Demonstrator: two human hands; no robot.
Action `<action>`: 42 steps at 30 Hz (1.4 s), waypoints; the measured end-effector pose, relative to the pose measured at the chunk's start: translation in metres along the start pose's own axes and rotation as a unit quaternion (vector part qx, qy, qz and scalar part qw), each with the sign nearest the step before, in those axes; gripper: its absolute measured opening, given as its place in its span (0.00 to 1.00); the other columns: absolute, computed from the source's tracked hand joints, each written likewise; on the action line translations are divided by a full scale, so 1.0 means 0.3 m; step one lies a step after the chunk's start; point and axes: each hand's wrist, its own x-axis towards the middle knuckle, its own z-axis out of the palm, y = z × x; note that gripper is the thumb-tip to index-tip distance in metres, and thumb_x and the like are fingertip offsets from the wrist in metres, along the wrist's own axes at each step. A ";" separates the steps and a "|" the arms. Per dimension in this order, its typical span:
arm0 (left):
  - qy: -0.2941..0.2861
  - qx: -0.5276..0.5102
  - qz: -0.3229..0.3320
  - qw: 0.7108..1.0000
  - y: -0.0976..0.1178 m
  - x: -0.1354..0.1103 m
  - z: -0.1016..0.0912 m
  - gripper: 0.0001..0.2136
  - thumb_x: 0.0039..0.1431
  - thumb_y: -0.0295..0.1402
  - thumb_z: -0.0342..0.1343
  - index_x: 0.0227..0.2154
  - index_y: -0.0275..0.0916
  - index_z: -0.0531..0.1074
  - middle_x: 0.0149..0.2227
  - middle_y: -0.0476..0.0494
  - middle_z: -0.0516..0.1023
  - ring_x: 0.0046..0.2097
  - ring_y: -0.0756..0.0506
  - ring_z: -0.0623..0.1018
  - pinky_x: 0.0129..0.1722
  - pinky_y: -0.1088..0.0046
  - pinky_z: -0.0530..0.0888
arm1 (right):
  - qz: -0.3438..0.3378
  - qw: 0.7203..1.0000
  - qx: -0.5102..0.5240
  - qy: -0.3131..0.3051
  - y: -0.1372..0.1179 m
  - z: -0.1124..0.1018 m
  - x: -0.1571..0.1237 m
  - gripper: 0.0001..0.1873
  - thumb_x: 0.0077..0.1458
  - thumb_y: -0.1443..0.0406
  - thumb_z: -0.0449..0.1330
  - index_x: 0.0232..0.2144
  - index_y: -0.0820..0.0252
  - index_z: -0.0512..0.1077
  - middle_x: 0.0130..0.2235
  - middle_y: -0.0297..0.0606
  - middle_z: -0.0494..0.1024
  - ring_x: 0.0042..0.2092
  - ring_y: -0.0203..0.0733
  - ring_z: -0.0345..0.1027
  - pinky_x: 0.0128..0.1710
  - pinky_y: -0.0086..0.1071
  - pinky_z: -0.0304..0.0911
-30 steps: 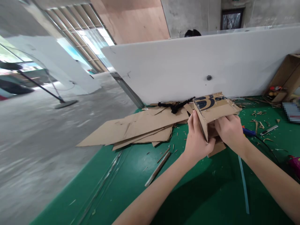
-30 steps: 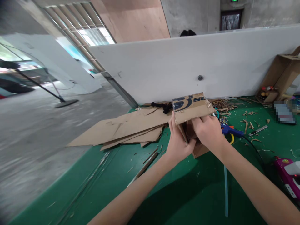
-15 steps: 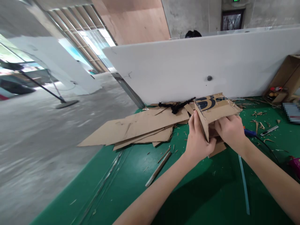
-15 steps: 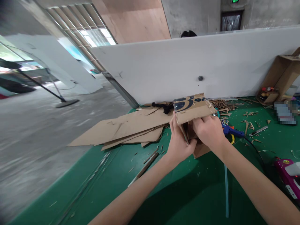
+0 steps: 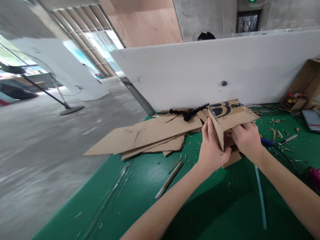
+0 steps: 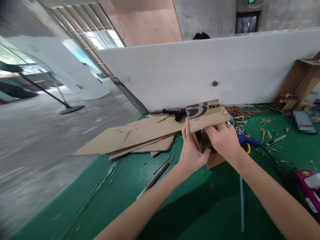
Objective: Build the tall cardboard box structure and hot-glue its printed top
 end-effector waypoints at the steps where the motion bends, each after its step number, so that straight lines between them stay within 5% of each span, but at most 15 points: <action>1: 0.002 -0.001 0.003 1.000 -0.001 0.000 0.001 0.56 0.46 0.27 0.56 0.70 0.46 0.22 0.71 0.26 0.39 0.73 0.23 0.44 0.62 0.35 0.65 | -0.001 1.000 0.001 0.006 -0.001 0.002 0.000 0.16 0.56 0.71 0.48 0.29 0.57 0.76 0.24 0.37 0.70 0.25 0.40 0.61 0.26 0.32 0.49; 10: 0.004 0.013 0.010 1.000 0.004 0.001 -0.001 0.55 0.48 0.28 0.56 0.70 0.45 0.22 0.71 0.24 0.39 0.72 0.22 0.48 0.60 0.36 0.67 | -0.036 0.989 -0.018 0.144 -0.017 0.008 0.022 0.15 0.57 0.71 0.51 0.20 0.58 0.69 0.18 0.34 0.65 0.21 0.38 0.57 0.22 0.31 0.52; 19: 0.002 0.018 0.011 1.000 0.002 -0.001 0.001 0.54 0.50 0.28 0.57 0.70 0.43 0.22 0.70 0.22 0.40 0.72 0.22 0.47 0.61 0.35 0.66 | -0.044 0.990 -0.040 0.131 -0.018 0.006 0.016 0.15 0.57 0.70 0.52 0.20 0.58 0.68 0.18 0.34 0.67 0.21 0.37 0.58 0.22 0.31 0.50; 28: 0.007 -0.001 0.007 1.000 0.004 -0.004 -0.001 0.54 0.48 0.28 0.56 0.71 0.44 0.24 0.71 0.25 0.40 0.72 0.22 0.47 0.62 0.35 0.65 | -0.039 0.998 -0.034 0.039 0.013 0.012 -0.014 0.12 0.54 0.74 0.51 0.25 0.57 0.71 0.20 0.34 0.65 0.26 0.39 0.59 0.26 0.32 0.49; 38: 0.013 0.009 0.007 1.000 0.002 -0.010 0.002 0.55 0.48 0.28 0.57 0.71 0.45 0.24 0.71 0.25 0.42 0.72 0.22 0.50 0.60 0.35 0.68 | -0.033 0.998 -0.015 0.042 0.020 0.023 -0.019 0.13 0.57 0.71 0.52 0.23 0.58 0.72 0.20 0.35 0.67 0.24 0.38 0.59 0.26 0.31 0.52; 42: 0.042 0.023 0.038 0.998 -0.005 -0.011 0.008 0.54 0.48 0.29 0.57 0.71 0.42 0.25 0.70 0.23 0.44 0.71 0.22 0.53 0.59 0.36 0.68 | -0.028 0.992 0.007 0.120 -0.005 0.005 0.004 0.15 0.57 0.70 0.53 0.20 0.57 0.70 0.19 0.34 0.66 0.23 0.38 0.60 0.24 0.31 0.54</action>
